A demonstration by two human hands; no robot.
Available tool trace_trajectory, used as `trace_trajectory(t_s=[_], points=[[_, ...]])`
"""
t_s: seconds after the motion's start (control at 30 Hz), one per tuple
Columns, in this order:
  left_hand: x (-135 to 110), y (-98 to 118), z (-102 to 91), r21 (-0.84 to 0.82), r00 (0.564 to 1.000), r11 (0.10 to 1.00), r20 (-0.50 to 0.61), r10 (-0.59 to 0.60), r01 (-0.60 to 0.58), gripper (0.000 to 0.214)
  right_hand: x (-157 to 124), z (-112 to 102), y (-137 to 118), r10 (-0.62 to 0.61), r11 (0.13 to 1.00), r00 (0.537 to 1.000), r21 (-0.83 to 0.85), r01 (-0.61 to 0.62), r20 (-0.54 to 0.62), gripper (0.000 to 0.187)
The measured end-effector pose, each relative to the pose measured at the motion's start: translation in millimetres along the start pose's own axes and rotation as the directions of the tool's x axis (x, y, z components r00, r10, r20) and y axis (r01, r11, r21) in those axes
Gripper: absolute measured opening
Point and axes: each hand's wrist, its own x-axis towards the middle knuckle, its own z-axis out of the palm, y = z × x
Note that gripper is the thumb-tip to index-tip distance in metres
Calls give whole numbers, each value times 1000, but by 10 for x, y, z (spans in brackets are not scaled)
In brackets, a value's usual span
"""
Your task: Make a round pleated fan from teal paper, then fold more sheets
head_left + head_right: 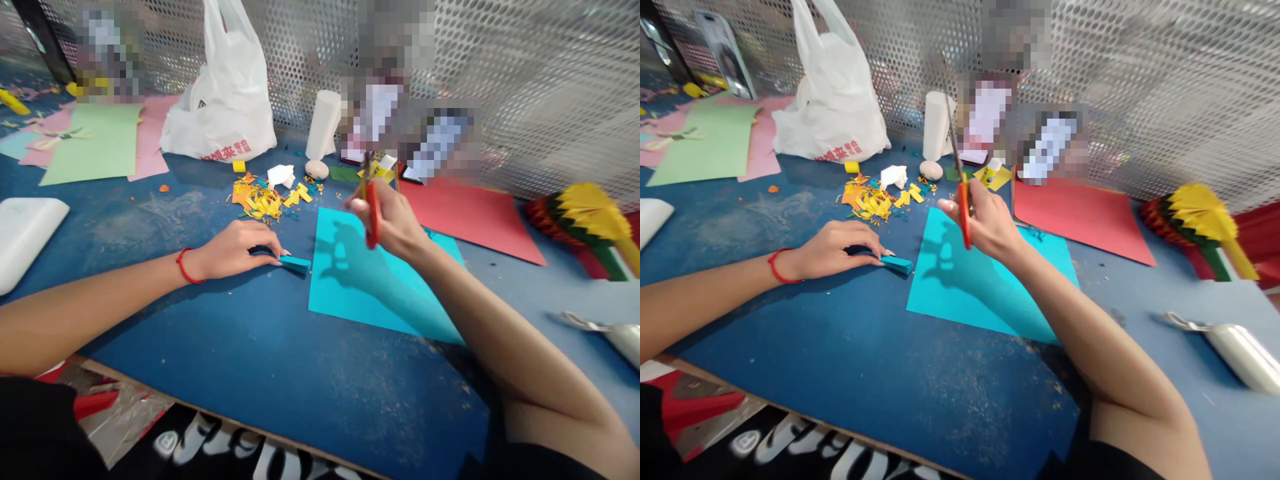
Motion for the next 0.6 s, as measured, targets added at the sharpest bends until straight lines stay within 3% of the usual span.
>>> trace_trajectory(t_s=[0.13,0.23,0.37,0.53,0.6], points=[[4,7,-7,-15,1000,1000,8,-14,14,20,-4,-161,-82,79,984,996,-155,-83,-32,76],[0,-5,6,-19,1000,1000,-13,2,-3,21,11,-175,-122,162,918,986,-362,-163,-33,76],[0,-18,22,-19,999,1000,-36,19,-20,18,30,-130,-163,268,807,961,-563,-180,76,81],[-1,-37,30,-3,999,1000,-38,29,-29,18,198,-140,-101,316,747,935,-650,-140,162,87],[-3,-44,33,1,998,999,-42,45,-45,17,306,-162,-49,291,771,938,-627,-112,190,86]])
